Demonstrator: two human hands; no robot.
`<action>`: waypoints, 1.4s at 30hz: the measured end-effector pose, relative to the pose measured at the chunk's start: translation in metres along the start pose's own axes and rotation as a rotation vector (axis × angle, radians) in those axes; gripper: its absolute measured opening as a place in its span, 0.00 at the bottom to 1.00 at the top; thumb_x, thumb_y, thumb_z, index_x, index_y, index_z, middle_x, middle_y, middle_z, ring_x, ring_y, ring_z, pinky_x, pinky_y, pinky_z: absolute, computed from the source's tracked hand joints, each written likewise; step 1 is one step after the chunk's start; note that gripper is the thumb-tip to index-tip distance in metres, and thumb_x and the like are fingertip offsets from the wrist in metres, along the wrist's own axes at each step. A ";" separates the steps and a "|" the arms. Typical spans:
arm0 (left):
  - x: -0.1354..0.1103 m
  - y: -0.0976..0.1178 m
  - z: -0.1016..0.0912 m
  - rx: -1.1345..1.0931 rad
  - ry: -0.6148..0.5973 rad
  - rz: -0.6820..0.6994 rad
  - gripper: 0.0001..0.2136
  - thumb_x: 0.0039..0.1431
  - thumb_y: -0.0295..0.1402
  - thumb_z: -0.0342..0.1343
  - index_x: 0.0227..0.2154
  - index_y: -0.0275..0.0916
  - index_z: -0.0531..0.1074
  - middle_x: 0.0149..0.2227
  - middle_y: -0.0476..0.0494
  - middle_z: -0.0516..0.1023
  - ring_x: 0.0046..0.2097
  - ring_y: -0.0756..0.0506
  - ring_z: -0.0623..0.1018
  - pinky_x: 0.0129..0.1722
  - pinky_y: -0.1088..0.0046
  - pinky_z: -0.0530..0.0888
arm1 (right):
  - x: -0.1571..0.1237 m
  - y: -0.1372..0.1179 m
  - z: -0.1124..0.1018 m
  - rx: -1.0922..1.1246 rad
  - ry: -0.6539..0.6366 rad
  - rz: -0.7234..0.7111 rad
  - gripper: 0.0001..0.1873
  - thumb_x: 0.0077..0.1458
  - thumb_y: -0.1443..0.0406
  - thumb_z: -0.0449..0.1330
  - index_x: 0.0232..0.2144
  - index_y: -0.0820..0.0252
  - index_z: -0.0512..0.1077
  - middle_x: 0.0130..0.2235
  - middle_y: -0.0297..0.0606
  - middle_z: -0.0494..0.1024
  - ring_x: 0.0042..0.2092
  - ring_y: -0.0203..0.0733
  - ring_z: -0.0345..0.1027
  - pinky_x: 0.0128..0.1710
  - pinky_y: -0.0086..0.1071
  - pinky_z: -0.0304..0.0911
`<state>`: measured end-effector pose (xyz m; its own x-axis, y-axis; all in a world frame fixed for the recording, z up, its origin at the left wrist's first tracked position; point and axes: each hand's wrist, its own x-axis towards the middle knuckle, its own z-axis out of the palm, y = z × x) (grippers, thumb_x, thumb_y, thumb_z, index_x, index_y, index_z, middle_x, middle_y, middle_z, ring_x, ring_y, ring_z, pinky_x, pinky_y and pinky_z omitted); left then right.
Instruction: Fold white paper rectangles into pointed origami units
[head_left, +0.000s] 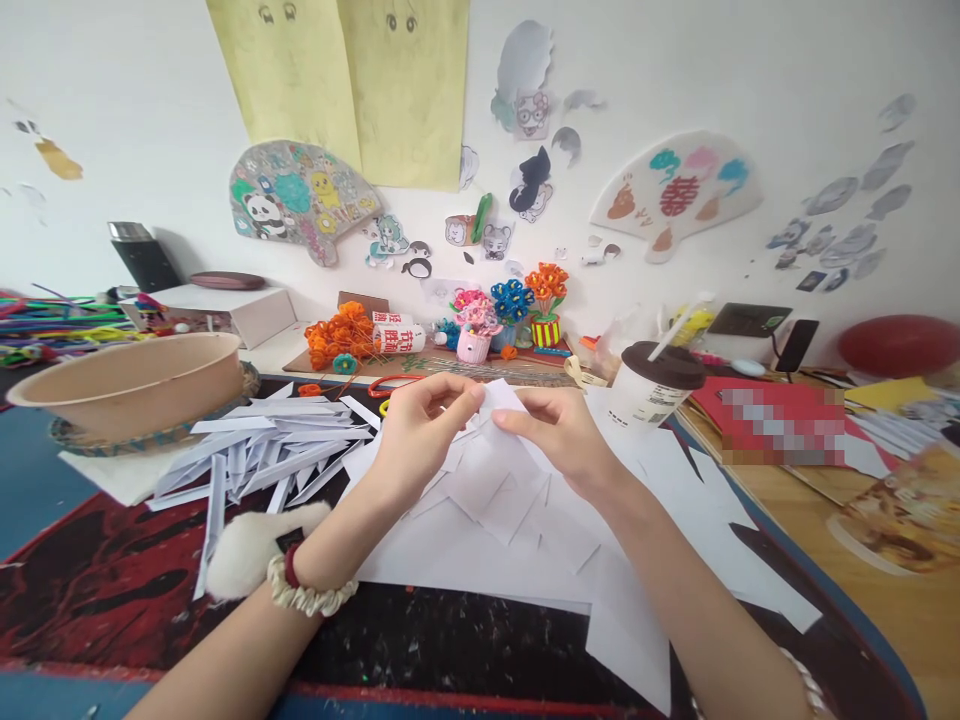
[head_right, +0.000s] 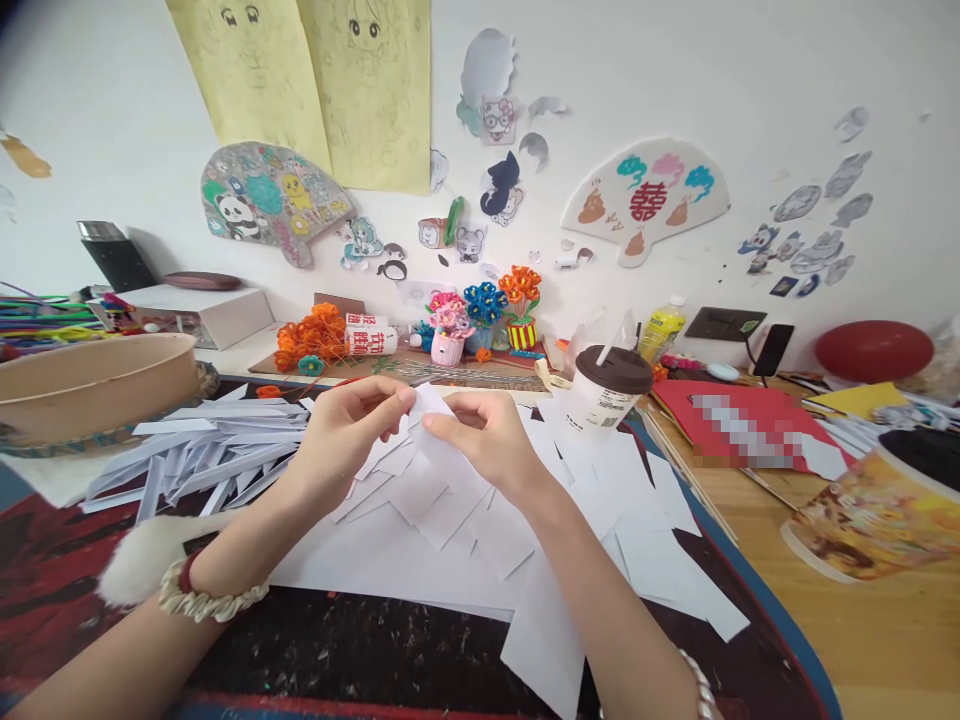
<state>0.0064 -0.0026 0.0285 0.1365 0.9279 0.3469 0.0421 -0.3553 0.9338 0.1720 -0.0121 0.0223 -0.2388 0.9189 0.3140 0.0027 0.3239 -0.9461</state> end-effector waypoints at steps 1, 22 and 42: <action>0.000 0.000 0.000 0.037 0.004 0.030 0.08 0.54 0.36 0.58 0.25 0.37 0.74 0.25 0.48 0.72 0.26 0.52 0.66 0.25 0.75 0.63 | 0.000 0.000 0.000 -0.004 0.004 -0.001 0.12 0.49 0.57 0.65 0.30 0.60 0.80 0.32 0.39 0.79 0.34 0.43 0.70 0.32 0.33 0.65; -0.002 -0.002 -0.002 0.224 -0.019 0.265 0.07 0.60 0.35 0.55 0.28 0.38 0.71 0.28 0.49 0.72 0.30 0.51 0.69 0.32 0.76 0.66 | -0.003 -0.005 0.002 -0.042 0.032 0.022 0.11 0.48 0.59 0.65 0.23 0.62 0.78 0.25 0.36 0.73 0.28 0.38 0.64 0.25 0.30 0.58; -0.003 0.001 -0.004 0.273 -0.082 0.273 0.14 0.62 0.36 0.52 0.21 0.37 0.64 0.20 0.54 0.62 0.24 0.53 0.61 0.24 0.76 0.59 | -0.003 -0.005 -0.003 0.126 0.046 0.146 0.23 0.50 0.54 0.63 0.14 0.63 0.65 0.18 0.29 0.60 0.20 0.29 0.51 0.18 0.26 0.45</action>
<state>0.0021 -0.0051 0.0284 0.2575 0.7868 0.5609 0.2538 -0.6152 0.7464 0.1757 -0.0160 0.0259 -0.2003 0.9644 0.1728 -0.0881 0.1579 -0.9835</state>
